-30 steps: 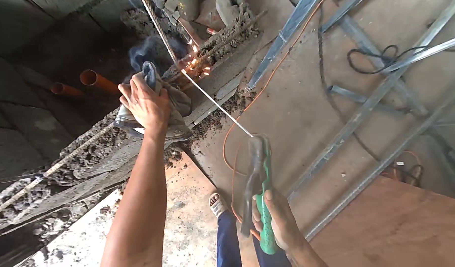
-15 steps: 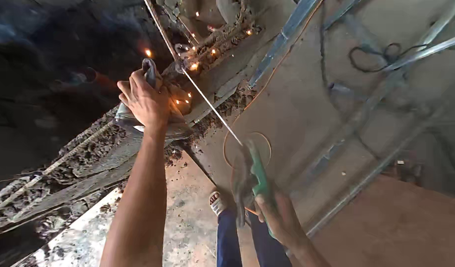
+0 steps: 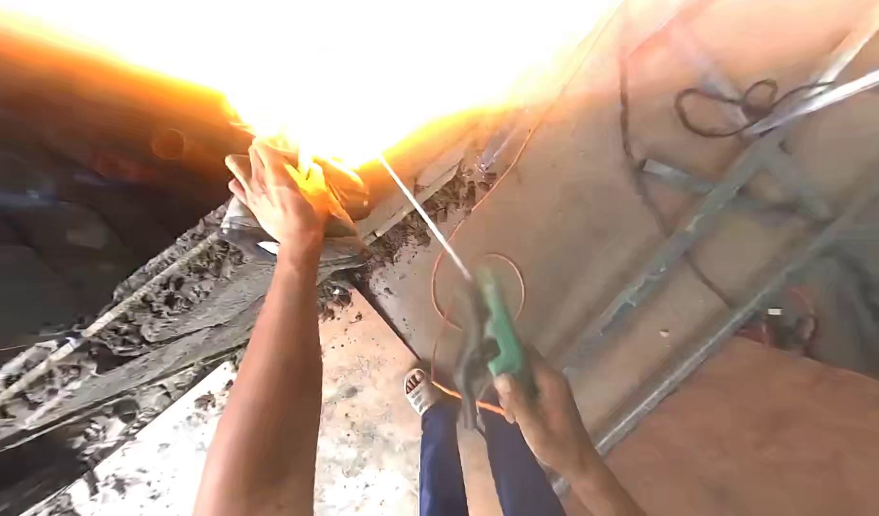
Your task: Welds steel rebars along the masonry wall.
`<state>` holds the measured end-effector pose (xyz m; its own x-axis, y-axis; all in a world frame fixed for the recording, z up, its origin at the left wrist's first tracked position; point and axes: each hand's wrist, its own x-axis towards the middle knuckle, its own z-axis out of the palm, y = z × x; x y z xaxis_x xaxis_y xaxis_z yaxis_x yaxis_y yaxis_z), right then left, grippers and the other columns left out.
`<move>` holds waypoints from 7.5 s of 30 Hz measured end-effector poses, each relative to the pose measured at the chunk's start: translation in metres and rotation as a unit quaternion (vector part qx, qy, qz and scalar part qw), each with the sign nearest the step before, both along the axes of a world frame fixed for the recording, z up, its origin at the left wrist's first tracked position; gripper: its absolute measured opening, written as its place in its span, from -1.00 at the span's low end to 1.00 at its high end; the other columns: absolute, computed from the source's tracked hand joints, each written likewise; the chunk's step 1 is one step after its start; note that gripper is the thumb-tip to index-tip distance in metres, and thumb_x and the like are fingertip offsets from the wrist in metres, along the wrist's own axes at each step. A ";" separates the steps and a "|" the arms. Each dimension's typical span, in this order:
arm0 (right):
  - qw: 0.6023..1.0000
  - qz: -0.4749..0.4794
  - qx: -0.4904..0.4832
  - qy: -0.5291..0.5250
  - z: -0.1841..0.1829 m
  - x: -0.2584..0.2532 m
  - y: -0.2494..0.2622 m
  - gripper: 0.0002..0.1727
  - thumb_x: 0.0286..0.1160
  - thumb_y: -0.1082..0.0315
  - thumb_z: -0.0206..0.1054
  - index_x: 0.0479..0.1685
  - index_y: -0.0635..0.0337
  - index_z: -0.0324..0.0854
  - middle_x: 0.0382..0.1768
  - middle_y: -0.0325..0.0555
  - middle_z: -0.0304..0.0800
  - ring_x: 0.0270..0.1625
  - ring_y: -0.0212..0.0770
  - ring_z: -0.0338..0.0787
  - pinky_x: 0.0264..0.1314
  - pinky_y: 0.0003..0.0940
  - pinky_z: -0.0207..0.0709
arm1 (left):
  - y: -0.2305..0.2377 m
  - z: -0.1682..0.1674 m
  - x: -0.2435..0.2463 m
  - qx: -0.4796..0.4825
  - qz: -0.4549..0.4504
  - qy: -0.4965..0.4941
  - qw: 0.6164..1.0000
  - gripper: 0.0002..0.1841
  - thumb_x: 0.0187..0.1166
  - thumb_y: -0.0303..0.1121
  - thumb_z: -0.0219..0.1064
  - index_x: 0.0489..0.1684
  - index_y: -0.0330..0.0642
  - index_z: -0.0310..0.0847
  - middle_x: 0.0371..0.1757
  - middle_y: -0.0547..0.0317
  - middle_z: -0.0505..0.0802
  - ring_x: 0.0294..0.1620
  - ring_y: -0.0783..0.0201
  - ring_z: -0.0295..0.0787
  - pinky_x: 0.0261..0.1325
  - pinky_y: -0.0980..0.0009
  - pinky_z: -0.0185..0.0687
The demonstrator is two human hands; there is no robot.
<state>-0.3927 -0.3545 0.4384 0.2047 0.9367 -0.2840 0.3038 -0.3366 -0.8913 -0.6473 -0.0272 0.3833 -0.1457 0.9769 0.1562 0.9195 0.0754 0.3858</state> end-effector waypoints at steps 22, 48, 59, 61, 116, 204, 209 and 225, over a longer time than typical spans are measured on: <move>0.998 0.006 0.002 0.066 -0.014 0.001 -0.006 -0.27 0.55 -0.46 0.11 0.07 0.08 0.60 -0.63 -0.32 0.59 -0.70 -0.33 0.60 -0.71 -0.32 0.60 | 0.007 -0.009 0.005 0.039 0.053 0.048 0.997 -0.38 0.31 -0.01 0.42 0.41 -0.02 0.57 0.34 0.06 0.80 0.50 -0.13 0.56 0.38 -0.20 0.40; 0.994 -0.015 0.001 0.104 -0.013 -0.006 -0.005 -0.28 0.56 -0.44 0.12 0.09 0.10 0.58 -0.63 -0.30 0.58 -0.72 -0.32 0.59 -0.73 -0.34 0.59 | 0.009 -0.012 0.004 0.037 0.053 0.043 0.997 -0.37 0.30 -0.02 0.43 0.42 -0.01 0.56 0.31 0.09 0.80 0.47 -0.10 0.57 0.38 -0.17 0.38; 0.994 -0.012 -0.002 0.109 -0.013 -0.007 -0.007 -0.27 0.56 -0.44 0.12 0.11 0.10 0.58 -0.63 -0.29 0.59 -0.71 -0.29 0.61 -0.72 -0.31 0.61 | 0.009 -0.014 0.004 0.039 0.061 0.045 0.996 -0.37 0.28 -0.01 0.45 0.40 0.01 0.57 0.29 0.11 0.81 0.45 -0.06 0.58 0.37 -0.13 0.39; 0.994 -0.014 -0.003 0.106 -0.014 -0.008 -0.006 -0.28 0.56 -0.45 0.12 0.09 0.10 0.58 -0.64 -0.29 0.59 -0.72 -0.30 0.61 -0.74 -0.31 0.60 | 0.009 -0.014 0.005 0.038 0.060 0.045 0.996 -0.38 0.28 -0.02 0.45 0.40 0.01 0.56 0.30 0.13 0.81 0.46 -0.05 0.58 0.38 -0.13 0.38; 0.997 -0.013 0.005 0.078 -0.017 -0.010 -0.006 -0.27 0.55 -0.46 0.11 0.07 0.09 0.60 -0.62 -0.32 0.61 -0.71 -0.33 0.62 -0.73 -0.31 0.62 | 0.009 -0.014 0.003 0.039 0.058 0.040 0.997 -0.38 0.29 -0.02 0.44 0.40 0.02 0.57 0.31 0.12 0.80 0.46 -0.05 0.58 0.38 -0.15 0.38; 0.970 -0.051 -0.018 0.238 -0.012 -0.017 -0.007 -0.31 0.55 -0.36 0.22 0.10 0.17 0.52 -0.63 -0.21 0.57 -0.69 -0.27 0.61 -0.69 -0.35 0.61 | 0.009 -0.011 0.004 0.030 0.056 0.040 0.997 -0.37 0.29 -0.01 0.43 0.39 -0.04 0.56 0.33 0.05 0.78 0.49 -0.10 0.56 0.39 -0.17 0.38; 0.962 -0.054 -0.012 0.269 -0.012 -0.017 -0.006 -0.31 0.57 -0.35 0.21 0.10 0.19 0.52 -0.60 -0.17 0.57 -0.67 -0.26 0.61 -0.67 -0.36 0.61 | 0.010 -0.014 0.004 0.044 0.060 0.042 0.996 -0.38 0.27 -0.03 0.44 0.39 0.01 0.57 0.30 0.11 0.81 0.45 -0.05 0.59 0.36 -0.15 0.39; 0.991 -0.025 -0.006 0.128 -0.016 -0.015 -0.007 -0.28 0.53 -0.42 0.19 0.10 0.12 0.58 -0.63 -0.28 0.60 -0.71 -0.30 0.61 -0.74 -0.33 0.61 | 0.010 -0.012 0.003 0.036 0.056 0.039 0.997 -0.37 0.26 -0.03 0.46 0.41 0.03 0.56 0.32 0.12 0.80 0.48 -0.07 0.57 0.37 -0.17 0.39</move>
